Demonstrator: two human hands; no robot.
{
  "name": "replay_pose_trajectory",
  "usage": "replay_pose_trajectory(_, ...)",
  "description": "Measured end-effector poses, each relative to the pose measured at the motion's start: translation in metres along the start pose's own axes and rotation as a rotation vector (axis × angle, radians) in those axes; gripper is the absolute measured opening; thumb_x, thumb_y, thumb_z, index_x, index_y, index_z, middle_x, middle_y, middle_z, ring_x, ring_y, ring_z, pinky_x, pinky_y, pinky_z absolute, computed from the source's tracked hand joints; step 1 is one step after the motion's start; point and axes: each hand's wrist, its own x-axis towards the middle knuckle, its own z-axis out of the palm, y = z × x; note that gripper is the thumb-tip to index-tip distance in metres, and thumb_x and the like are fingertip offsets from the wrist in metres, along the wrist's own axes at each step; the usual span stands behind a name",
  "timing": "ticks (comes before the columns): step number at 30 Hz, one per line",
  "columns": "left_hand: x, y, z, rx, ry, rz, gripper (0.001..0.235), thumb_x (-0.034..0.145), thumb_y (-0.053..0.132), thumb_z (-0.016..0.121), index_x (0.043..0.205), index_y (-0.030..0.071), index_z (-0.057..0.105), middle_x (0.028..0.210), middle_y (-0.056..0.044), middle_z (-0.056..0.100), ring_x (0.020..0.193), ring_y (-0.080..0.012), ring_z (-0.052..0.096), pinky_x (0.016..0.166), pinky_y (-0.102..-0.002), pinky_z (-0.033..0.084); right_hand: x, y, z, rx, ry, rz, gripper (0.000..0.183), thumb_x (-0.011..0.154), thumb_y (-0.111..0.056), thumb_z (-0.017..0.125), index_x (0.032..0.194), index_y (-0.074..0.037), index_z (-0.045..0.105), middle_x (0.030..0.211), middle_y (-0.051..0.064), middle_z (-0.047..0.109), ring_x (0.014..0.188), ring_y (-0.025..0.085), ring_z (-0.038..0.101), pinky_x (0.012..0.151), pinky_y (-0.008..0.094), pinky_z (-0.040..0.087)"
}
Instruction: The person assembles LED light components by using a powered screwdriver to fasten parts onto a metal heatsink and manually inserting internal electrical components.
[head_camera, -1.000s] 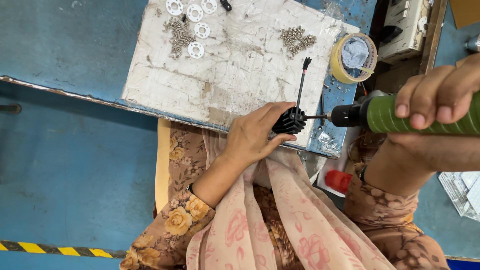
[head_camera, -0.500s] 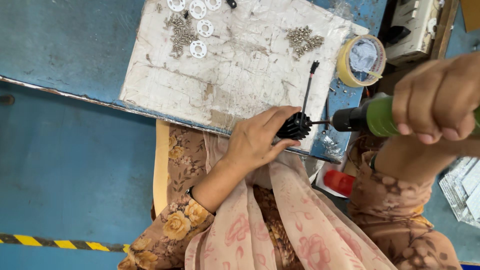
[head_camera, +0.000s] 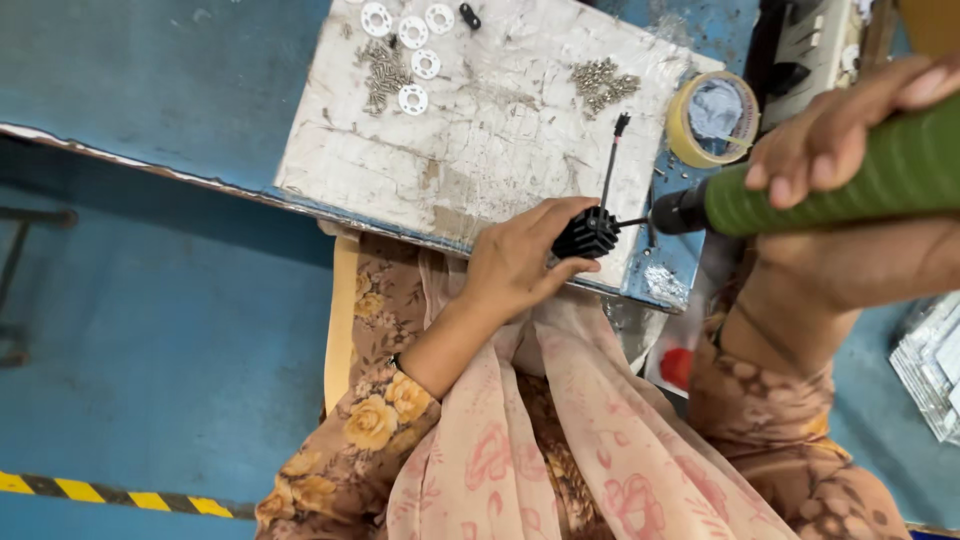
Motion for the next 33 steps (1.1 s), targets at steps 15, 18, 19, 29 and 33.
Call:
replay_pose_trajectory(15, 0.015, 0.028, -0.008, -0.492, -0.050, -0.275, 0.062, 0.077, 0.029, 0.089, 0.127, 0.001, 0.067, 0.106, -0.009, 0.078, 0.102, -0.0138, 0.073, 0.091, -0.030, 0.058, -0.090, -0.056, -0.101, -0.186, 0.109, 0.022, 0.064, 0.105, -0.066, 0.045, 0.116, -0.003, 0.051, 0.077, 0.012, 0.049, 0.060, 0.021, 0.052, 0.063, 0.034, 0.045)
replay_pose_trajectory(18, 0.016, 0.053, -0.019, -0.443, -0.073, -0.293, 0.059, 0.077, 0.030, 0.089, 0.124, 0.002, 0.069, 0.103, -0.007, 0.079, 0.099, -0.0127, 0.074, 0.089, -0.029, 0.059, -0.111, -0.053, -0.111, -0.148, 0.156, 0.022, 0.071, 0.105, -0.071, 0.043, 0.117, -0.002, 0.050, 0.077, 0.013, 0.048, 0.061, 0.022, 0.050, 0.063, 0.035, 0.043)
replay_pose_trajectory(19, 0.016, 0.059, -0.022, -0.450, -0.072, -0.302, 0.058, 0.077, 0.030, 0.089, 0.123, 0.001, 0.069, 0.101, -0.007, 0.079, 0.097, -0.0127, 0.073, 0.089, -0.029, 0.059, -0.115, -0.053, -0.113, -0.127, 0.178, 0.029, 0.074, 0.104, -0.073, 0.043, 0.117, -0.001, 0.050, 0.077, 0.014, 0.048, 0.062, 0.022, 0.048, 0.063, 0.035, 0.042)
replay_pose_trajectory(29, 0.010, 0.083, -0.027, -0.448, -0.059, -0.265, 0.054, 0.076, 0.031, 0.089, 0.118, 0.001, 0.071, 0.099, -0.006, 0.078, 0.092, -0.0115, 0.072, 0.086, -0.028, 0.058, -0.112, -0.058, -0.105, -0.231, 0.176, 0.008, 0.073, 0.106, -0.073, 0.039, 0.116, -0.002, 0.049, 0.077, 0.015, 0.048, 0.060, 0.023, 0.051, 0.060, 0.037, 0.046)
replay_pose_trajectory(33, 0.010, 0.082, -0.029, -0.419, -0.053, -0.303, 0.054, 0.075, 0.031, 0.089, 0.117, 0.002, 0.072, 0.098, -0.006, 0.078, 0.091, -0.0117, 0.072, 0.084, -0.028, 0.058, -0.114, -0.053, -0.103, -0.195, 0.181, 0.021, 0.073, 0.106, -0.073, 0.038, 0.116, -0.001, 0.049, 0.078, 0.016, 0.048, 0.060, 0.024, 0.050, 0.060, 0.037, 0.045)
